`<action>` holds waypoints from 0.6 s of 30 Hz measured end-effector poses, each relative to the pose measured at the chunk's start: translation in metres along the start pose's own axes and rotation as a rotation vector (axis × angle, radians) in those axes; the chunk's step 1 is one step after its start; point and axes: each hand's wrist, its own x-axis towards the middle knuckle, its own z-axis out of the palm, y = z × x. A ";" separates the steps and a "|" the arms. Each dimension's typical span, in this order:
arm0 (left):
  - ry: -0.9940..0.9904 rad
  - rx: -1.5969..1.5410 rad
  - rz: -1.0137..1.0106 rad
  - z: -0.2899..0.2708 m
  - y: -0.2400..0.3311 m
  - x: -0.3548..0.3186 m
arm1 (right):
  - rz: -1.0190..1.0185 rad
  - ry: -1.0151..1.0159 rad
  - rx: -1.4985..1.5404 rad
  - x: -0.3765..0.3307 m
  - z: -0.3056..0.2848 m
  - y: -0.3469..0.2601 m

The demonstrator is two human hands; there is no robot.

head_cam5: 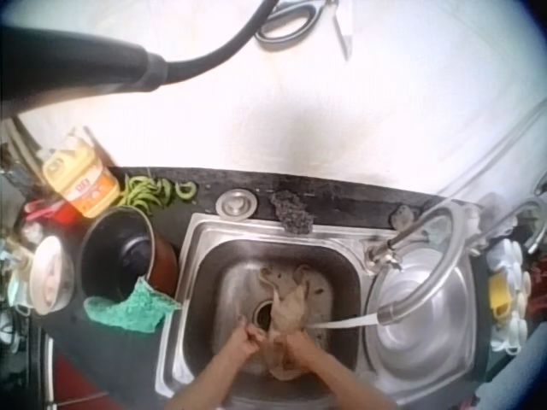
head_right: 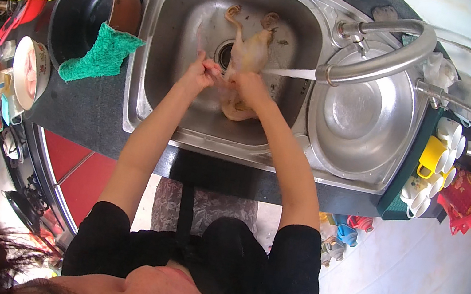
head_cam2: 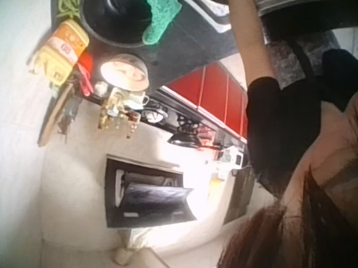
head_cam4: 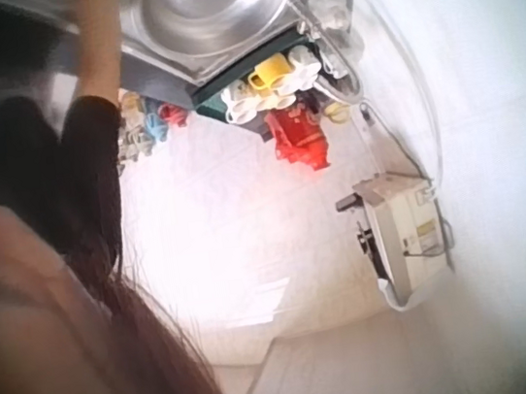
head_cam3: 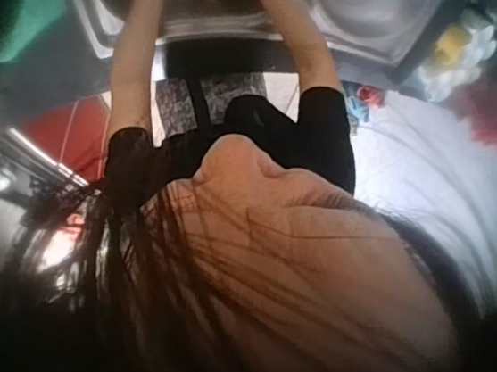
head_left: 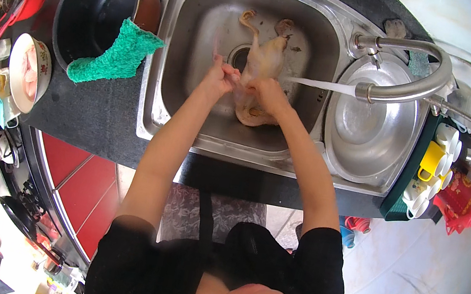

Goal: The person washes a whole duck in a sink, rinsing the carcass and skin under running water and cleaning the internal cavity by hand before rinsing the sink strainer.

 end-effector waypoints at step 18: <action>-0.004 -0.104 -0.110 -0.020 0.015 0.044 | 0.236 0.181 -0.141 0.016 0.009 0.001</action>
